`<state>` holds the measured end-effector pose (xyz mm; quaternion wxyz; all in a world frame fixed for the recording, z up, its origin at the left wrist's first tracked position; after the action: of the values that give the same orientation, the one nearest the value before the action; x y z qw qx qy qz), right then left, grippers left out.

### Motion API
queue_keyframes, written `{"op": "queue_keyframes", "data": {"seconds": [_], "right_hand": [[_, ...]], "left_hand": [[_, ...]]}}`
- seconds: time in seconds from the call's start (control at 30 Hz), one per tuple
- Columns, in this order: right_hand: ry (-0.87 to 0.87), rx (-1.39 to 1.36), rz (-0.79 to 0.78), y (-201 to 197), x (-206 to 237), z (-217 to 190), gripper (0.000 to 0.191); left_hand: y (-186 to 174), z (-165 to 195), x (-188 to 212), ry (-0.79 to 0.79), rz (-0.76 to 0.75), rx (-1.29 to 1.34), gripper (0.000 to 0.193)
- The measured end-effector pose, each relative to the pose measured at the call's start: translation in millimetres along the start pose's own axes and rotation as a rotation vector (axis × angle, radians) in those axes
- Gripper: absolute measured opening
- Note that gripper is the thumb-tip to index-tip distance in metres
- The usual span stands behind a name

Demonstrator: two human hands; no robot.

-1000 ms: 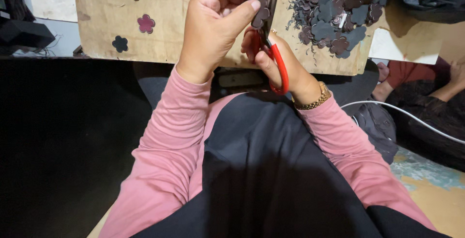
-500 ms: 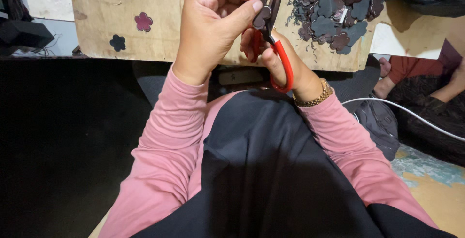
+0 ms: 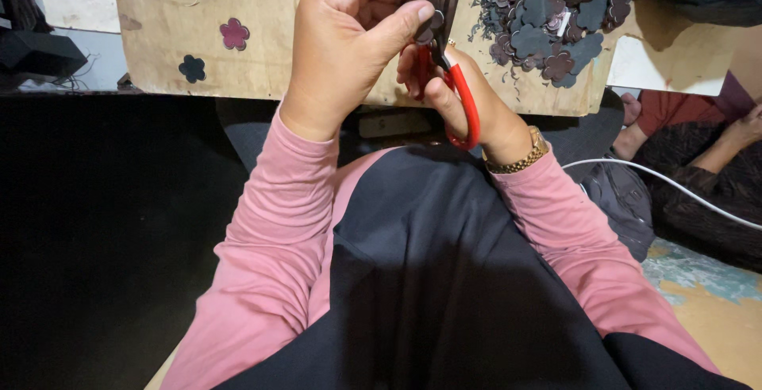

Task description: The person uses red-handled scissors to trim the edges of small dark flower-shaped leather pieces. They hold each piece in the left hand and carefully cut around the perimeter with the right hand, then place the trimmed piece onto a wooden board with other finished pieces.

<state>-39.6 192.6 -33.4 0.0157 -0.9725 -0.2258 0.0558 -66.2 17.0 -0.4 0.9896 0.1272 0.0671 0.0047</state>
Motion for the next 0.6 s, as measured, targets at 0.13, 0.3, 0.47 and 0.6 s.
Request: {"op": "queue_keyframes", "data": {"seconds": [0.13,0.3,0.47,0.6], "right_hand": [[-0.017,-0.044,-0.003,2.3,-1.2,0.6,0.075],[-0.033,0.013,0.027,0.4,-1.6,1.1,0.077],[-0.004,-0.036,0.042,1.0,0.8,4.7,0.081],[-0.026,-0.027,-0.004,0.7,0.7,5.4,0.080]], "left_hand": [[0.3,-0.4,-0.6,0.010,0.002,-0.023,0.014],[1.1,-2.4,-0.9,0.026,0.008,-0.011,0.013],[2.1,-4.7,0.1,0.029,0.025,-0.002,0.011],[3.8,-5.5,1.0,0.018,0.041,0.030,0.011]]}}
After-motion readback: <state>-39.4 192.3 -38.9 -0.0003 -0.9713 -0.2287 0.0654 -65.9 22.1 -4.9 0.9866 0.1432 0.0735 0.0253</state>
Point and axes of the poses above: each hand's wrist, its own x-axis away from the middle knuckle, its own y-axis out of the palm, z = x × y, the point moved 3 cm from there along -x, towards the middle knuckle, and after that the axes turned 11 degrees about z, right-handed, at the moved point
